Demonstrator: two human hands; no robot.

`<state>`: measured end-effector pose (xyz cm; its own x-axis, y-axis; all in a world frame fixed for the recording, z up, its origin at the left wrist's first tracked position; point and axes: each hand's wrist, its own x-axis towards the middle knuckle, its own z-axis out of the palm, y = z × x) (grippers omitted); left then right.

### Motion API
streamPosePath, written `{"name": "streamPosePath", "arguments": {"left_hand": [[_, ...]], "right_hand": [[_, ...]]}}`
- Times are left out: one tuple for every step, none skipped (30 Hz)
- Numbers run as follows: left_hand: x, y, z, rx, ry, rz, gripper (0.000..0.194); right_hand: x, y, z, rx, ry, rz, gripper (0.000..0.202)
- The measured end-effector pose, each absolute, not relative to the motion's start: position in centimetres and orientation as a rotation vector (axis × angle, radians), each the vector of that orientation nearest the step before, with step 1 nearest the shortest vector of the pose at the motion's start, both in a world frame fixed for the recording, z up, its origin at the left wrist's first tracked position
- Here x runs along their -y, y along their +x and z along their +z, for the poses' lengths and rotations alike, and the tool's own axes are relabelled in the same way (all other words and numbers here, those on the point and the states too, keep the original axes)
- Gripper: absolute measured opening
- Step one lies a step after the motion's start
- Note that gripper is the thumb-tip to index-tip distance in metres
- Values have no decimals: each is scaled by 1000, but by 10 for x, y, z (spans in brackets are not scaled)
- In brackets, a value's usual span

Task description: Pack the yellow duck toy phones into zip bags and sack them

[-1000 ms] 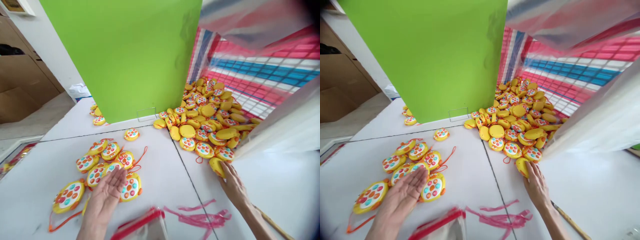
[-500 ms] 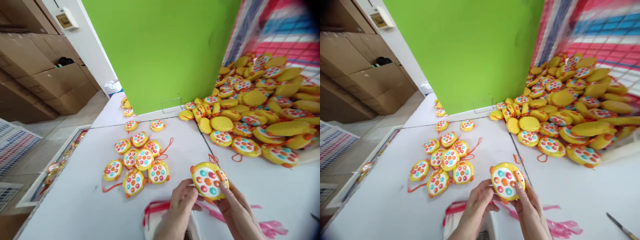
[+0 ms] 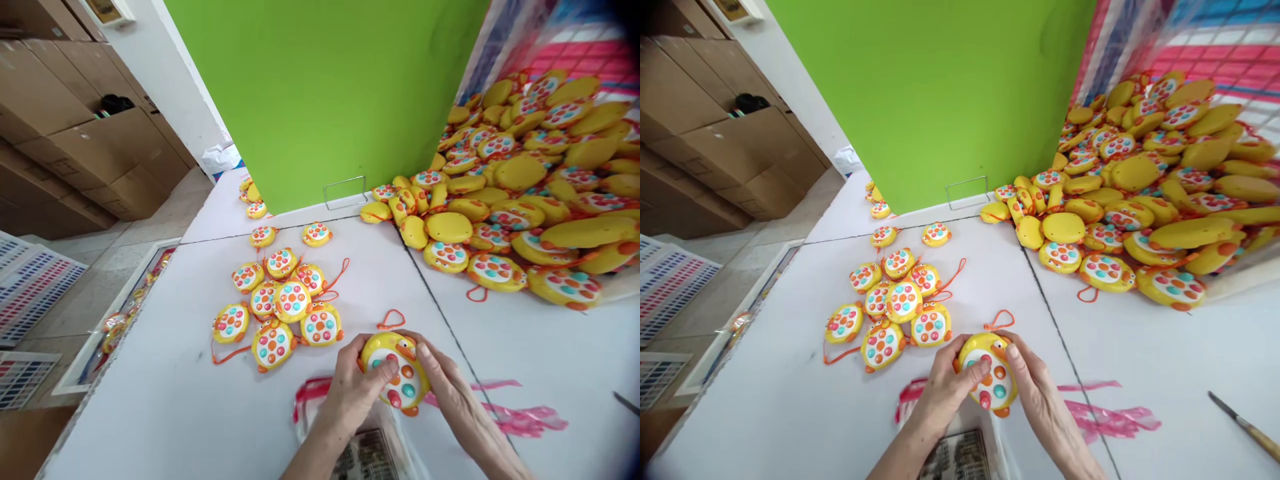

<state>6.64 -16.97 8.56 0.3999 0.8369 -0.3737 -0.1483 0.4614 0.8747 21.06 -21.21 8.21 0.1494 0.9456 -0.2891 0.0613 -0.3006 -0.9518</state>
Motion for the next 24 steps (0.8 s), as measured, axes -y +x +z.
{"name": "streamPosePath", "arguments": {"left_hand": [[169, 66, 83, -965, 832, 751, 27], [169, 66, 80, -971, 779, 792, 25], [169, 66, 77, -970, 722, 847, 24], [170, 66, 75, -965, 674, 900, 23], [171, 67, 73, -962, 632, 938, 22], [172, 68, 72, -965, 597, 960, 23], [174, 70, 72, -974, 568, 968, 25], [175, 71, 73, -990, 543, 966, 27], [177, 71, 74, -1003, 518, 961, 29], [178, 72, 76, -1004, 491, 954, 31], [180, 72, 77, -990, 463, 947, 32], [181, 71, 79, -964, 443, 936, 33], [182, 69, 80, -933, 436, 921, 33], [182, 68, 80, -908, 449, 907, 34], [183, 65, 80, -895, 483, 893, 35], [183, 63, 79, -898, 533, 883, 35], [182, 61, 78, -915, 590, 878, 36], [182, 58, 77, -940, 646, 877, 36], [181, 57, 76, -967, 690, 879, 35], [181, 55, 76, -987, 719, 878, 36], [181, 54, 75, -1000, 730, 874, 36], [181, 53, 75, -1011, 726, 869, 38], [181, 53, 76, -1019, 711, 862, 39], [181, 53, 77, -1024, 690, 853, 42]], "right_hand": [[215, 211, 81, 1003, -1560, 1284, 56], [217, 212, 79, 1005, -1554, 1294, 57], [220, 212, 77, 1014, -1529, 1309, 58], [222, 212, 75, 1029, -1486, 1333, 58], [224, 211, 72, 1051, -1430, 1356, 59], [225, 209, 69, 1073, -1382, 1372, 62], [226, 207, 67, 1092, -1360, 1373, 67], [226, 205, 64, 1101, -1377, 1348, 72], [227, 203, 62, 1103, -1422, 1307, 75], [227, 201, 61, 1096, -1473, 1265, 77], [226, 200, 59, 1083, -1513, 1236, 76], [226, 200, 59, 1068, -1534, 1226, 75], [226, 200, 59, 1060, -1538, 1235, 74], [226, 202, 59, 1059, -1531, 1257, 73], [226, 203, 60, 1067, -1522, 1284, 73], [226, 205, 61, 1078, -1511, 1308, 73], [226, 206, 63, 1084, -1494, 1332, 73], [226, 207, 64, 1082, -1461, 1360, 72], [226, 207, 65, 1067, -1413, 1390, 70], [226, 207, 67, 1039, -1359, 1417, 67], [226, 206, 68, 1001, -1313, 1443, 63], [226, 205, 69, 957, -1283, 1463, 57], [226, 205, 69, 915, -1274, 1473, 52], [226, 204, 70, 881, -1285, 1472, 48]]}}
